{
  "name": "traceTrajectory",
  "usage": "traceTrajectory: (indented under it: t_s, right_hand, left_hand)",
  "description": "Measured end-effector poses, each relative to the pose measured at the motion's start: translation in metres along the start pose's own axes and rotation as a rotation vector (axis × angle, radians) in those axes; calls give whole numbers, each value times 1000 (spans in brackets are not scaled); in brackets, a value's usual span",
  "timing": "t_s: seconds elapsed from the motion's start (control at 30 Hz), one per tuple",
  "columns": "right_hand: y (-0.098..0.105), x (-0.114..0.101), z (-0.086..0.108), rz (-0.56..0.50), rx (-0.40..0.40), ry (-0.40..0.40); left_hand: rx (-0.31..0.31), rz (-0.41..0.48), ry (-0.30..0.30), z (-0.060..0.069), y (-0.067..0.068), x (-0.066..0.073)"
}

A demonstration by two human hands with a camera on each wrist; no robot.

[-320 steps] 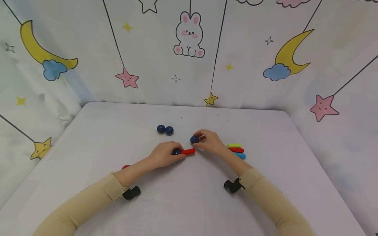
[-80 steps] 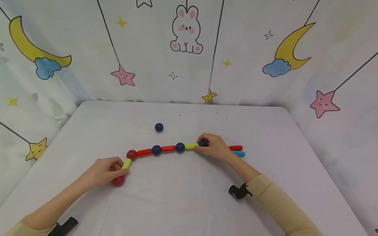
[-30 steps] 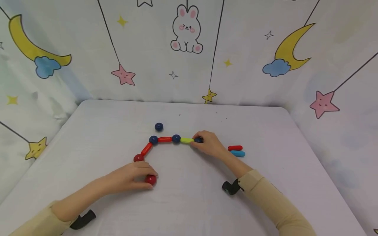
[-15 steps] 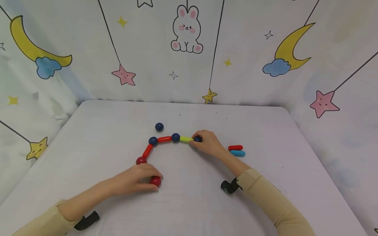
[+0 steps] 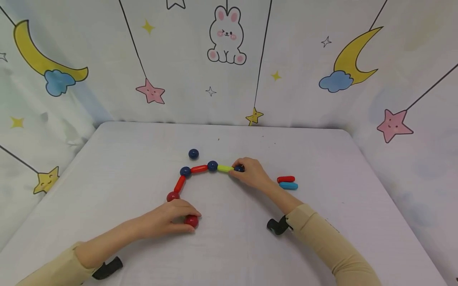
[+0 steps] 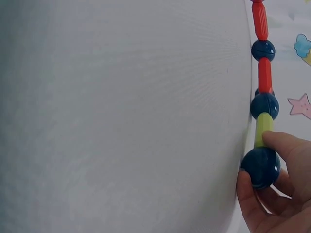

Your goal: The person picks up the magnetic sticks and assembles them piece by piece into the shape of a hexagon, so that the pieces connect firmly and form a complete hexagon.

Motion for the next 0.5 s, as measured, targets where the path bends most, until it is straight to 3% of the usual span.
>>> traceTrajectory:
  t_s: [0.5]
  right_hand:
    - [-1, 1, -1, 6, 9, -8]
  left_hand:
    - [11, -32, 0, -4, -4, 4]
Point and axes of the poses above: each hand's wrist, its own z-axis away from the middle knuckle, its own y-axis out of the back of the hand, x = y × z, the point moved 3 cm from there along -z, towards the middle knuckle, and after that the axes turned 3 degrees about -y, right-handed, at the moved point
